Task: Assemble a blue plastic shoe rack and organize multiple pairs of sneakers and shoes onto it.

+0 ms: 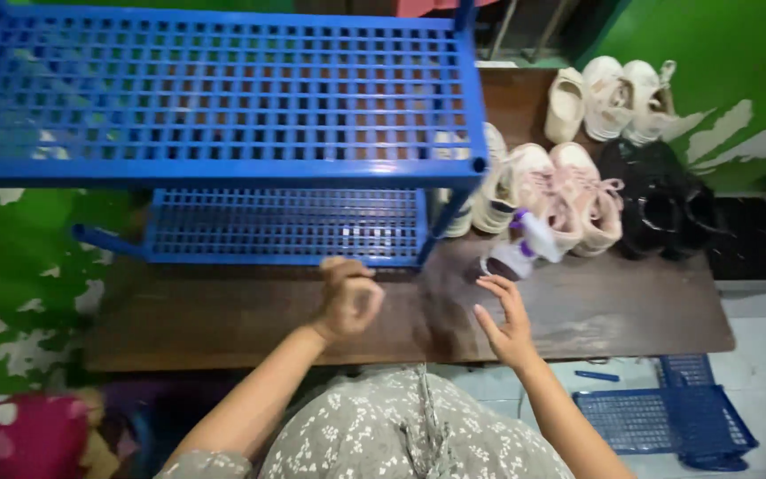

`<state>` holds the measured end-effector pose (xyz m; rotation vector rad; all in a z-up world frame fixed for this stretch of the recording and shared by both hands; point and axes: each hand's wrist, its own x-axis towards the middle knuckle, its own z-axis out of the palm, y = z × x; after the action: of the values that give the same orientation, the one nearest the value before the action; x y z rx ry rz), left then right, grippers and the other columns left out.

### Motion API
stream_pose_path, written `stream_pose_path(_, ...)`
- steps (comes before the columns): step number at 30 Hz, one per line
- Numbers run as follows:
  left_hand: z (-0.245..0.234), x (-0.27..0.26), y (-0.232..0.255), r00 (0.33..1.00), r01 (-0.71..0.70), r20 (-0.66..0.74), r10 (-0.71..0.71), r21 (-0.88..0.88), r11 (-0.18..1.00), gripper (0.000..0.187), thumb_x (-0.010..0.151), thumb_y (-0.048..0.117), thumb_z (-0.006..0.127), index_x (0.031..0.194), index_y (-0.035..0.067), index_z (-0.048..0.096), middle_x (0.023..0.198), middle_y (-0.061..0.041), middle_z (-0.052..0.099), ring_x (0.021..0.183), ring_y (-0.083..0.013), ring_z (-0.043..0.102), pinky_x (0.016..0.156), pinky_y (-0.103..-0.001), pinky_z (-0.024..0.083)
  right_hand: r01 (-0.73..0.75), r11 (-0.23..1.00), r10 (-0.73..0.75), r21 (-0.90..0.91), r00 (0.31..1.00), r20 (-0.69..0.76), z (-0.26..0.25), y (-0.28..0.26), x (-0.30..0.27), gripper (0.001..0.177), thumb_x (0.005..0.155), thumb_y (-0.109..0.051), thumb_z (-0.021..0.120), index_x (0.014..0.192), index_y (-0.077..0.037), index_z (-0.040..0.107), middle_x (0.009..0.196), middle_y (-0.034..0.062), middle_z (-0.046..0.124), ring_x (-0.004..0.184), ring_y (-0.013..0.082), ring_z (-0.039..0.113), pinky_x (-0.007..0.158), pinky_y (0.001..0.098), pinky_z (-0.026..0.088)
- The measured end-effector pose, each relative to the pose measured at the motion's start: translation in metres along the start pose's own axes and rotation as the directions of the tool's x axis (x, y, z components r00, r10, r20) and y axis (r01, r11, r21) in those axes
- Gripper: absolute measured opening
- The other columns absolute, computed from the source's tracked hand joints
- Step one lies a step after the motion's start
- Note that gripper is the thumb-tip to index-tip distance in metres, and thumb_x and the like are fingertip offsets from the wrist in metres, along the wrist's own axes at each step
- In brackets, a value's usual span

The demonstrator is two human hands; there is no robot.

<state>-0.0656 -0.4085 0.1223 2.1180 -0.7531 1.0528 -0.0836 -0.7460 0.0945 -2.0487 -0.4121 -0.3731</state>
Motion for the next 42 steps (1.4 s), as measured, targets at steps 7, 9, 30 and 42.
stream_pose_path(7, 0.116, 0.075, 0.089, 0.975, -0.005, 0.203, 0.085, -0.365, 0.931, 0.036, 0.091, 0.01, 0.073, 0.121, 0.011, 0.054, 0.129, -0.012, 0.055, 0.127, -0.031, 0.053, 0.11, -0.045, 0.041, 0.161, 0.987, -0.162, -0.019, 0.984, -0.08, -0.114, 0.026, 0.037, 0.038, 0.088, -0.004, 0.071, 0.126, -0.006, 0.064, 0.131, 0.0138, 0.06, 0.126, 0.0281, 0.059, 0.11, 0.0374, 0.044)
stream_pose_path(9, 0.138, 0.09, 0.095, 0.966, 0.032, 0.253, 0.057, -0.335, 0.942, 0.041, 0.092, 0.01, 0.071, 0.128, 0.008, 0.051, 0.135, -0.014, 0.052, 0.132, -0.0329, 0.052, 0.114, -0.046, 0.04, 0.203, 0.977, -0.208, -0.062, 0.973, -0.099, -0.138, 0.041, 0.058, 0.037, 0.088, -0.003, 0.07, 0.125, -0.006, 0.064, 0.13, 0.0142, 0.06, 0.126, 0.0286, 0.059, 0.11, 0.0375, 0.045)
stream_pose_path(30, 0.287, 0.076, -0.014, 0.708, 0.292, 0.418, -0.569, 0.561, 0.775, 0.036, 0.094, 0.013, 0.051, 0.129, 0.003, 0.053, 0.127, -0.016, 0.061, 0.129, -0.0342, 0.053, 0.103, -0.056, 0.045, 0.454, 0.803, -0.173, -0.387, 0.798, 0.577, -0.06, 0.155, 0.203, 0.043, 0.076, -0.02, 0.073, 0.118, -0.009, 0.07, 0.115, 0.0114, 0.072, 0.104, 0.0347, 0.069, 0.083, 0.0468, 0.055)
stream_pose_path(42, 0.265, 0.111, -0.004, 0.709, 0.356, 0.432, -0.557, 0.463, 0.812, 0.033, 0.089, 0.002, 0.058, 0.122, 0.007, 0.059, 0.115, -0.009, 0.064, 0.117, -0.0328, 0.059, 0.084, -0.048, 0.056, 0.371, 0.857, -0.152, -0.359, 0.846, 0.511, -0.063, 0.164, 0.209, 0.035, 0.079, -0.021, 0.08, 0.105, -0.003, 0.064, 0.105, 0.0166, 0.065, 0.095, 0.0419, 0.065, 0.081, 0.05, 0.053)
